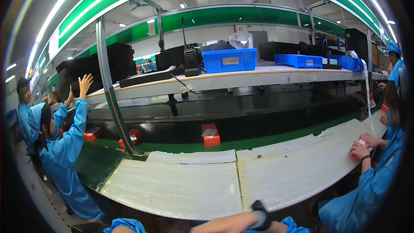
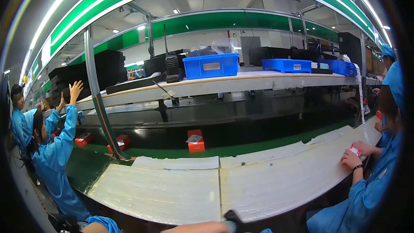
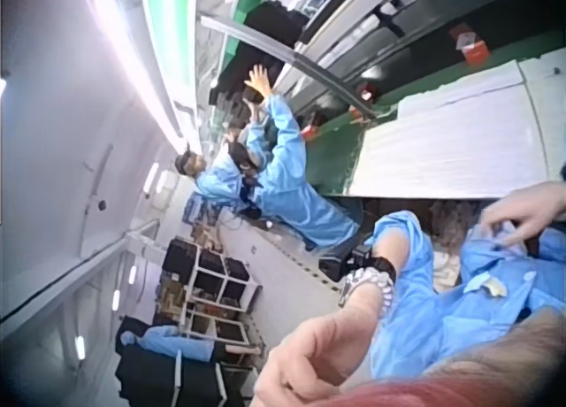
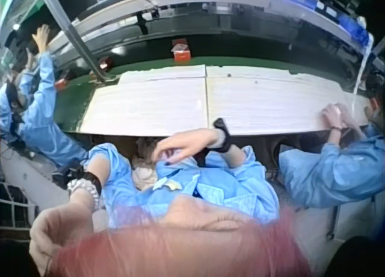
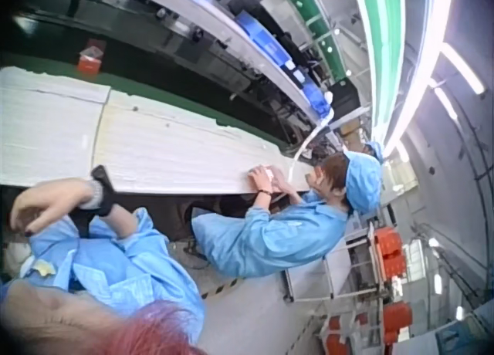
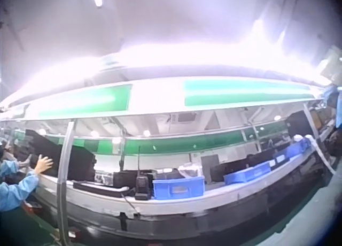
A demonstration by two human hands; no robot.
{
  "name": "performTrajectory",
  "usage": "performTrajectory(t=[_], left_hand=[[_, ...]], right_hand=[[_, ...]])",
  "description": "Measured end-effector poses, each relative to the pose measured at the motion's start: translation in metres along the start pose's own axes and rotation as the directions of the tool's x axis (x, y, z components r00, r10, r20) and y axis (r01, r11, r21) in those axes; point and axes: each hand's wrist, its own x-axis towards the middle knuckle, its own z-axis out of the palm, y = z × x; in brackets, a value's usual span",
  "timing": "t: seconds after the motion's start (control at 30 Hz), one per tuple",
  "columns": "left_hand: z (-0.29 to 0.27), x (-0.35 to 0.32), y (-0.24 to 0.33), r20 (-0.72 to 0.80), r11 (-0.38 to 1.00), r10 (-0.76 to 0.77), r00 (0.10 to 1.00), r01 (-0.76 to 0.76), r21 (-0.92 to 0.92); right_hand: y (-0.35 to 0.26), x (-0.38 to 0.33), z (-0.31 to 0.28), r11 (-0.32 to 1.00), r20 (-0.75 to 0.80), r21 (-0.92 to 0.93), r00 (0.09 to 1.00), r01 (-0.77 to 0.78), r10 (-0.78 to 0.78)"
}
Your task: The recorder is applying white labels to red boxes on an assembly line.
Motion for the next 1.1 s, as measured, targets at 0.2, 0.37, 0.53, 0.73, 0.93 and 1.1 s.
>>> performTrajectory(t=[0.2, 0.37, 0.53, 0.73, 0.93, 1.1], left_hand=[[-0.021, -0.011, -0.036, -0.170, 0.988, 0.030, 0.985, -0.004, 0.154], [-0.042, -0.021, -0.059, -0.259, 0.975, 0.029, 0.966, 0.030, 0.221], [-0.060, -0.024, -0.081, -0.301, 0.960, 0.027, 0.953, 0.059, 0.275], [-0.069, -0.025, -0.112, -0.338, 0.956, 0.013, 0.941, 0.087, 0.279], [-0.068, -0.024, -0.137, -0.357, 0.955, 0.005, 0.934, 0.102, 0.278], [-0.064, -0.028, -0.151, -0.370, 0.960, 0.006, 0.929, 0.099, 0.263]], right_hand=[[0.132, 0.086, 0.100, 0.999, -0.188, 0.040, 0.982, -0.007, 0.015], [0.164, 0.106, 0.090, 0.994, -0.186, 0.069, 0.978, -0.086, 0.097], [0.179, 0.114, 0.076, 0.988, -0.175, 0.103, 0.975, -0.117, 0.133], [0.188, 0.114, 0.055, 0.980, -0.180, 0.143, 0.970, -0.137, 0.162], [0.197, 0.117, 0.041, 0.971, -0.185, 0.187, 0.966, -0.147, 0.182], [0.202, 0.124, 0.032, 0.960, -0.177, 0.230, 0.963, -0.160, 0.203]])
